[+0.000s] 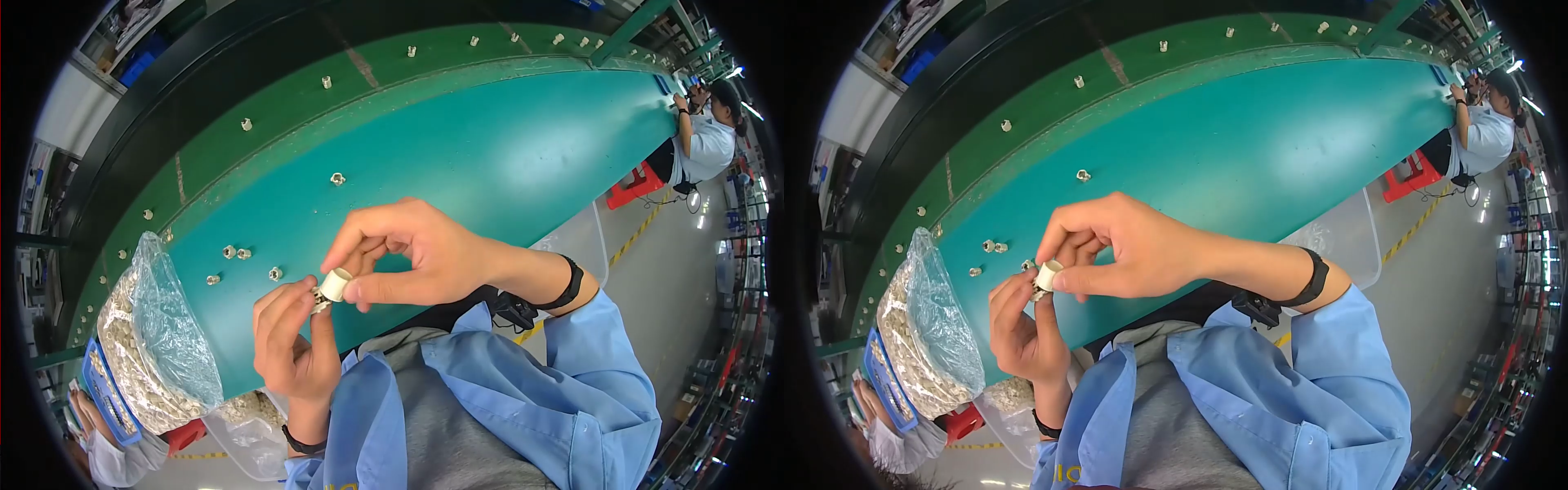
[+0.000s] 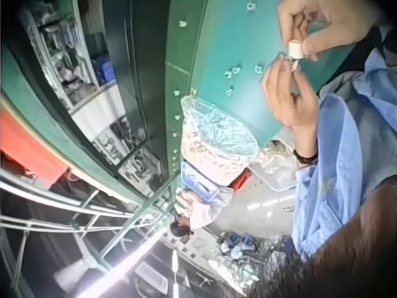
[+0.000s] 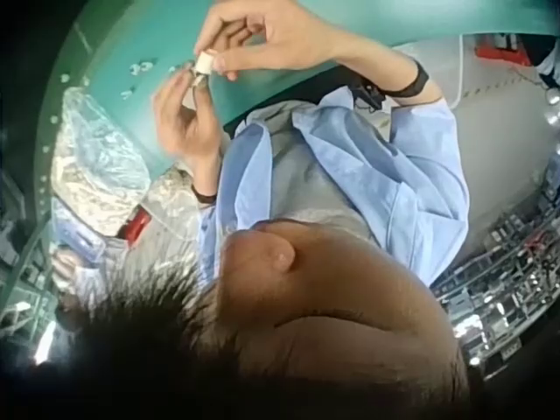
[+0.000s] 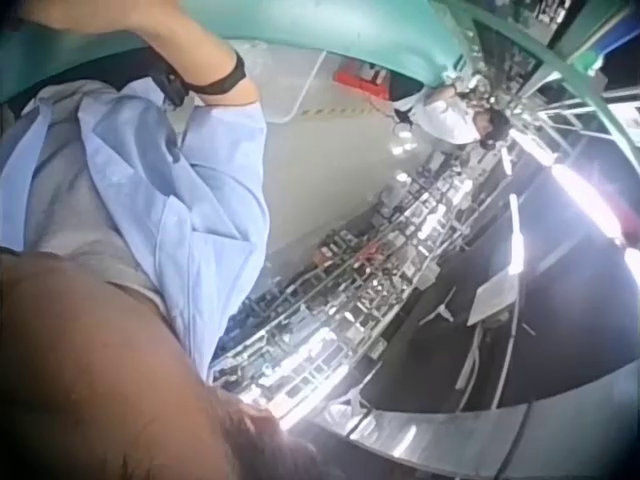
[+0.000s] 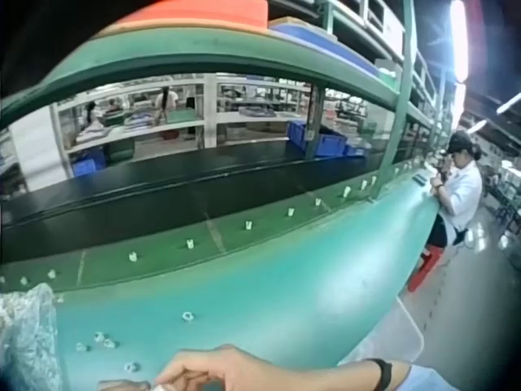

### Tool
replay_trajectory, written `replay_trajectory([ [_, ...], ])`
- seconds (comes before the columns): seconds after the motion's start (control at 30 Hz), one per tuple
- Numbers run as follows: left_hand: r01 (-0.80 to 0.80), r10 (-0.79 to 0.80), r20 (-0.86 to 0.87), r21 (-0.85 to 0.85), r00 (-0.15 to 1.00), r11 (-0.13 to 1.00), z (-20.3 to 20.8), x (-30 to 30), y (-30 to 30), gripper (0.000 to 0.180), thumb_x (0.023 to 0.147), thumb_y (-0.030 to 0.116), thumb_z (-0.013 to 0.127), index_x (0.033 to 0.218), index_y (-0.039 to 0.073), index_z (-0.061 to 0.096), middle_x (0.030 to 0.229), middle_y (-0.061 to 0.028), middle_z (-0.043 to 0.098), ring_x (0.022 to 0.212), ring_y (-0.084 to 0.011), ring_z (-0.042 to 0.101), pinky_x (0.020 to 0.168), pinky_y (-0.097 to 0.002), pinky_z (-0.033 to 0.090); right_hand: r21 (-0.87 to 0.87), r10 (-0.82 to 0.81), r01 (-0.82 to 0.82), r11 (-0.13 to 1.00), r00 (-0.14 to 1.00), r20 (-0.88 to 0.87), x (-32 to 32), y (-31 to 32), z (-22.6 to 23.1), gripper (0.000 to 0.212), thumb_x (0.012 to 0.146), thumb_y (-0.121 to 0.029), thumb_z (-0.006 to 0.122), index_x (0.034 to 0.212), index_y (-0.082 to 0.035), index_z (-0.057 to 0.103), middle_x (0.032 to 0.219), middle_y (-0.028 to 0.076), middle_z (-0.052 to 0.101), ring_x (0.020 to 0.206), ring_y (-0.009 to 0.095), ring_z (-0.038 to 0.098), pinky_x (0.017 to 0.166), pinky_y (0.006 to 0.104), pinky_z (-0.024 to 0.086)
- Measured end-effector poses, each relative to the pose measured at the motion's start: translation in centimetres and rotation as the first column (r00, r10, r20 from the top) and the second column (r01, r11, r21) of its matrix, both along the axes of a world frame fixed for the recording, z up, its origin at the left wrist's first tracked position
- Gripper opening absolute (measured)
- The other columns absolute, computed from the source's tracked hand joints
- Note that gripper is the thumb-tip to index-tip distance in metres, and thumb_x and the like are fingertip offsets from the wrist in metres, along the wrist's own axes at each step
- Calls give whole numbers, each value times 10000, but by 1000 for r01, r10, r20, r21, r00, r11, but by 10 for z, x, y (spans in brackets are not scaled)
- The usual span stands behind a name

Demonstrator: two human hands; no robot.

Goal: The person picks up a white plastic sleeve and a metal component by hand, fits the sleeve over the component, and places the assembled unit onto the green conveyor belt, repeating the process for multiple units.

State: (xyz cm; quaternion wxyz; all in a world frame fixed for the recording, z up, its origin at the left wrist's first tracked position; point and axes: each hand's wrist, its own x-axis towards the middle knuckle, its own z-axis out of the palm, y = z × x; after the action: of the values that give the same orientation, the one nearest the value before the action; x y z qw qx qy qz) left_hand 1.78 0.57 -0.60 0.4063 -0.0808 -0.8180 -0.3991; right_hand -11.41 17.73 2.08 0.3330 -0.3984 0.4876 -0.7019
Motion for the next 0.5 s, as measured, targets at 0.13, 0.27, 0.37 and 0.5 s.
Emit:
replay_trajectory([
  [0.13,16,-14,32,-62,999,998,7,-8,8,376,770,-171,731,1114,-33,668,1038,-220,727,908,-332,694,754,-396,576,-87,-169,150,985,939,-299,-5,10,-1,208,919,-21,736,1110,24,665,949,116,743,809,164,731,733,296,580],
  [0.27,112,-111,17,-68,994,991,4,-22,16,349,798,-165,723,1123,-54,662,1049,-213,723,917,-338,694,749,-394,579,-80,-263,254,964,864,-429,-5,25,0,184,896,-40,758,1056,14,686,920,116,746,810,193,741,734,305,583],
  [0.37,92,-94,65,35,993,995,-7,-18,14,297,831,-148,712,1112,-68,659,1041,-206,717,919,-311,692,772,-382,576,-111,-329,312,944,848,-416,-7,22,-9,184,886,-57,763,1042,8,690,895,112,742,801,216,742,714,310,583],
  [0.5,100,-132,241,142,962,985,1,-47,30,227,878,-120,693,1097,-79,652,1048,-185,705,933,-253,685,816,-366,565,-127,-422,410,903,797,-433,-18,27,-11,200,887,-117,763,1024,4,682,847,101,733,747,208,720,659,314,570],
])
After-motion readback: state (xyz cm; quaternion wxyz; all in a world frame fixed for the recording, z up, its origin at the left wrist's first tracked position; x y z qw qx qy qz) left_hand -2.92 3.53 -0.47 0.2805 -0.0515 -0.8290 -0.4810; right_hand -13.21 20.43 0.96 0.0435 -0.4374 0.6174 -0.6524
